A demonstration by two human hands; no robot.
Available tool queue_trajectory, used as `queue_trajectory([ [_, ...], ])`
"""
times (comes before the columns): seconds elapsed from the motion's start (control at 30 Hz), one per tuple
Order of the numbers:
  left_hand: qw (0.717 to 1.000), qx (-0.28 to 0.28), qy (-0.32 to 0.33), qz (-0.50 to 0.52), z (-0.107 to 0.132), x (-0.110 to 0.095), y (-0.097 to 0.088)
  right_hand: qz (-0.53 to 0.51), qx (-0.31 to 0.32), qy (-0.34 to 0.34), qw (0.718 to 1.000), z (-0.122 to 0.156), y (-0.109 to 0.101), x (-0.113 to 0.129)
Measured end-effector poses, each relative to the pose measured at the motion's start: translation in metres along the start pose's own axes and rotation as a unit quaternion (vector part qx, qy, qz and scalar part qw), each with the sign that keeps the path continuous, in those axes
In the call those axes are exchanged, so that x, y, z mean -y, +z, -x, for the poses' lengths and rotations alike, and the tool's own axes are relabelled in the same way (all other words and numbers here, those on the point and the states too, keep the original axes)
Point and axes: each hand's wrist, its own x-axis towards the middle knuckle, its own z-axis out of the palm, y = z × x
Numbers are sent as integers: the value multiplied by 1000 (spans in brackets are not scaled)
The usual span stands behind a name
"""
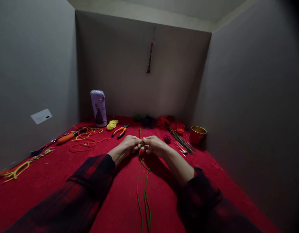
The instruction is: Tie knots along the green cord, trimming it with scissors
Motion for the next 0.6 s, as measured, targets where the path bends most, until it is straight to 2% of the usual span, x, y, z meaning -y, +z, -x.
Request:
queue_trajectory([
  [0.07, 999, -6, 21, -23, 0, 1, 0, -55, 2, 16, 998, -2, 6, -2],
  [0.2, 997, -12, 44, -68, 5, -2, 0, -51, 1, 48, 998, -5, 7, -4],
  [0.3, 995, -5, 40, -88, 8, -7, 0, -20, 3, 48, 999, -9, 4, -7],
  [0.4, 991, -2, 27, -129, 7, -10, -1, 50, -41, 33, 997, -13, 2, -9],
  [0.47, 985, -20, 25, -169, 4, -10, -2, 111, -73, 31, 991, -15, 1, -11],
  [0.6, 964, -44, 64, -254, -6, -5, -7, 136, -70, 35, 988, -15, -2, -13],
])
